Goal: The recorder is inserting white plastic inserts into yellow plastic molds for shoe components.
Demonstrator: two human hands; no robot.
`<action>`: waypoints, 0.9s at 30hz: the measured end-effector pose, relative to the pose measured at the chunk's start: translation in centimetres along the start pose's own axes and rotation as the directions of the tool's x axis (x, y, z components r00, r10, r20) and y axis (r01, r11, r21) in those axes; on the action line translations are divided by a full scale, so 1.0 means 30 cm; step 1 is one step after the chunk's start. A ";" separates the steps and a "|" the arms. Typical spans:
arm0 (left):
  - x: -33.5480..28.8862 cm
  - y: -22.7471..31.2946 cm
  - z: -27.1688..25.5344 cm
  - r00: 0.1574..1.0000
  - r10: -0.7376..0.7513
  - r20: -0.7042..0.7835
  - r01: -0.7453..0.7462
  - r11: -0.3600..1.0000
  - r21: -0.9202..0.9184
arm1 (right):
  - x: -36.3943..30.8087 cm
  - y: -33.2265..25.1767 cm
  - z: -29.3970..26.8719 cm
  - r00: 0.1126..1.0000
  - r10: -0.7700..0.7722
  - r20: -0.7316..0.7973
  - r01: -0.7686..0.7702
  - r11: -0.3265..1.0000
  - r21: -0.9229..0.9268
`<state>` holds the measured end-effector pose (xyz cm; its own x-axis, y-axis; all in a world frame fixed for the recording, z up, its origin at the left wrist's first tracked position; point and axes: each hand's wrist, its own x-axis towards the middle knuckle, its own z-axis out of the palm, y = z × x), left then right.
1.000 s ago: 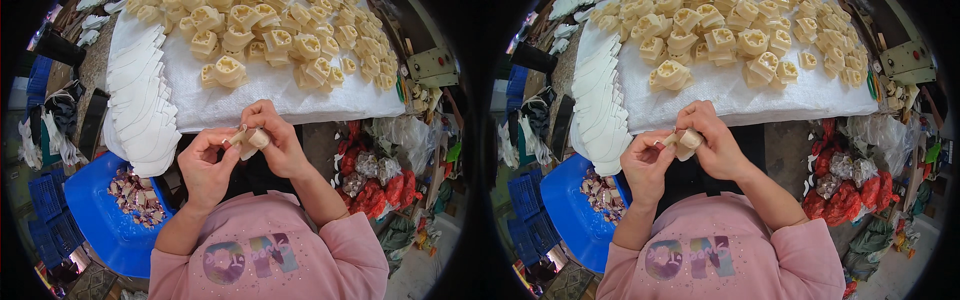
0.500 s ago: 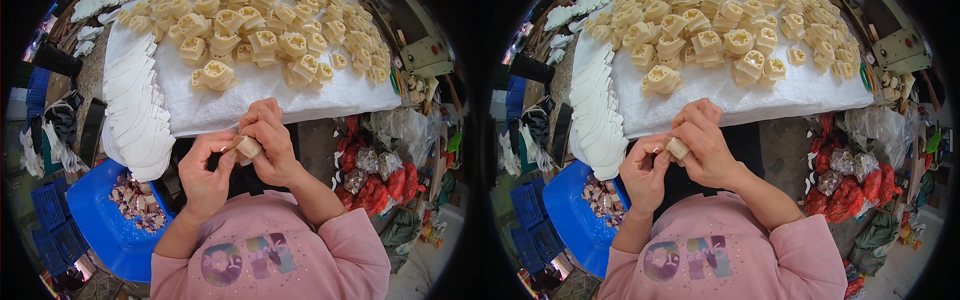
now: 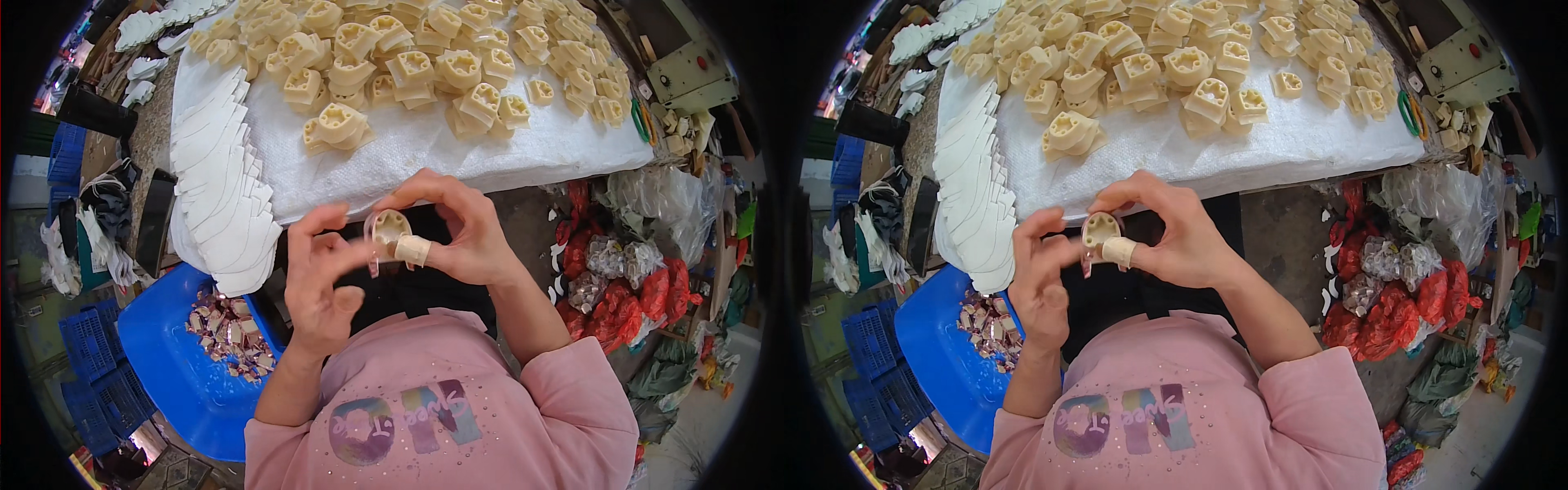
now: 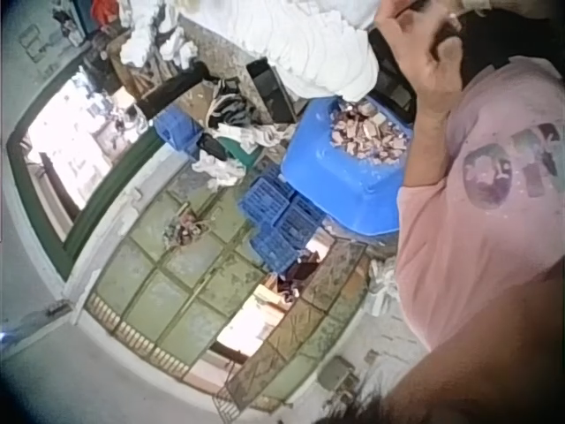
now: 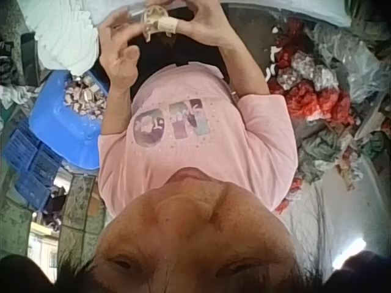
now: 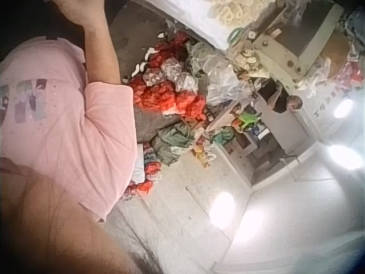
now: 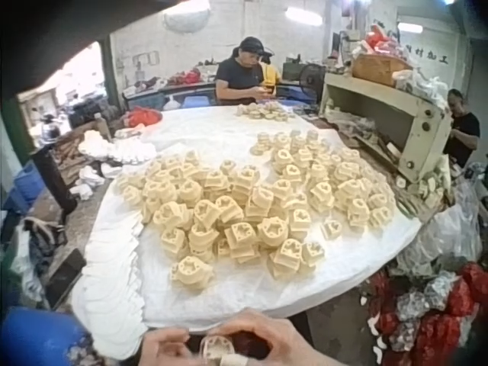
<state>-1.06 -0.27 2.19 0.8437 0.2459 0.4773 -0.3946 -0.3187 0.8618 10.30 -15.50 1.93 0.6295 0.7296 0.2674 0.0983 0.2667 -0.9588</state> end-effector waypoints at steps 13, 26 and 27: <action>-0.023 0.025 0.102 0.876 -0.462 0.139 0.478 0.793 -0.376 | -0.070 0.017 0.067 0.971 -0.198 -0.137 0.146 0.935 -0.322; -0.008 0.051 0.192 0.936 -0.348 0.047 0.351 0.926 -0.139 | -0.060 0.021 0.036 0.986 0.156 0.063 -0.166 0.962 0.217; -0.008 0.040 0.196 0.963 -0.269 -0.024 0.266 0.961 -0.079 | -0.061 0.043 0.055 0.999 -0.031 -0.035 0.035 0.993 0.113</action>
<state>0.41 -6.09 2.10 0.9098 0.3440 0.2322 -0.1834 -0.1686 0.9685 8.00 -15.46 0.37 0.6524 0.6988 0.2933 0.0322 0.3611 -0.9320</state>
